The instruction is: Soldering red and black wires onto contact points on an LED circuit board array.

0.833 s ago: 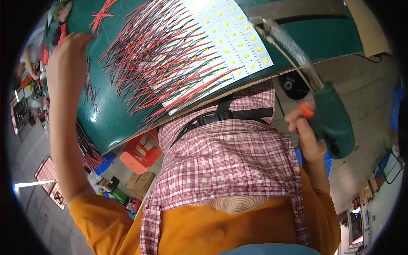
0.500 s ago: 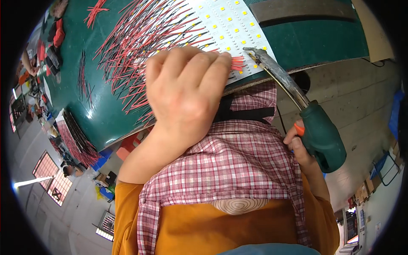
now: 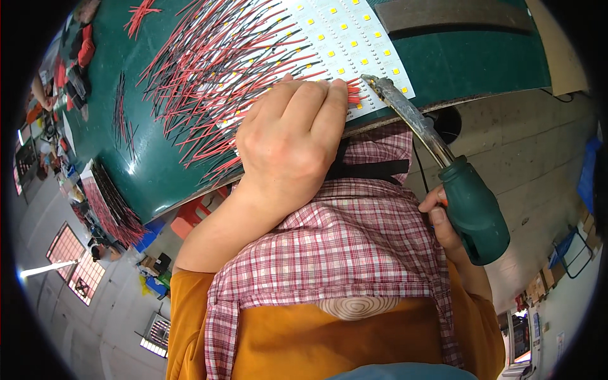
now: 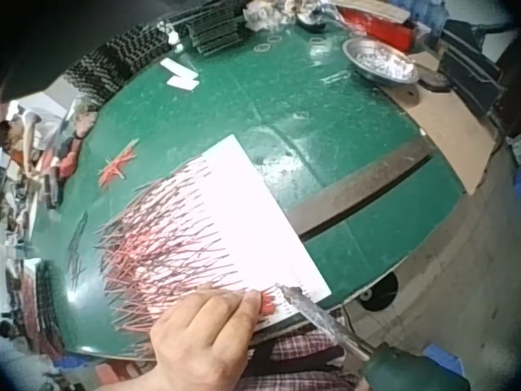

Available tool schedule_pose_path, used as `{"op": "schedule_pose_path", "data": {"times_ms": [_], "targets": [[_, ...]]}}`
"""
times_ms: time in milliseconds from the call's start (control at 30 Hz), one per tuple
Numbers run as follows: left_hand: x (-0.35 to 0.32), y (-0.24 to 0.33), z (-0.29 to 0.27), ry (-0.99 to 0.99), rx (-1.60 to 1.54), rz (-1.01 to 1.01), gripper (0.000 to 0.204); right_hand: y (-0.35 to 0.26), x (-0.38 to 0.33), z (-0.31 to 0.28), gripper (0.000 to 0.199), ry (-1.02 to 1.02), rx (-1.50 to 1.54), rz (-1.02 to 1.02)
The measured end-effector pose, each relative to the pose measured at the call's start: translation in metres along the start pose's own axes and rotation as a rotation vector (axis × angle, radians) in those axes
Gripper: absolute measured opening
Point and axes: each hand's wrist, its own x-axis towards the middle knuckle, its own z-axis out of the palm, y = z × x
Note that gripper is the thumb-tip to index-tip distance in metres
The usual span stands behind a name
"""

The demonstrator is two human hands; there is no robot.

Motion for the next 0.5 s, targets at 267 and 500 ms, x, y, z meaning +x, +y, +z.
{"op": "schedule_pose_path", "data": {"times_ms": [267,500], "targets": [[-0.0004,-0.0006,0.0009,-0.007,0.005,0.003,0.020,-0.0033,0.0009,-0.0086,0.008,-0.128,-0.250,0.031],[0.0034,0.0007,-0.0048,-0.029,-0.007,-0.012,0.020,-0.0042,0.0045,0.0000,0.006,-0.059,0.098,0.058]]}}
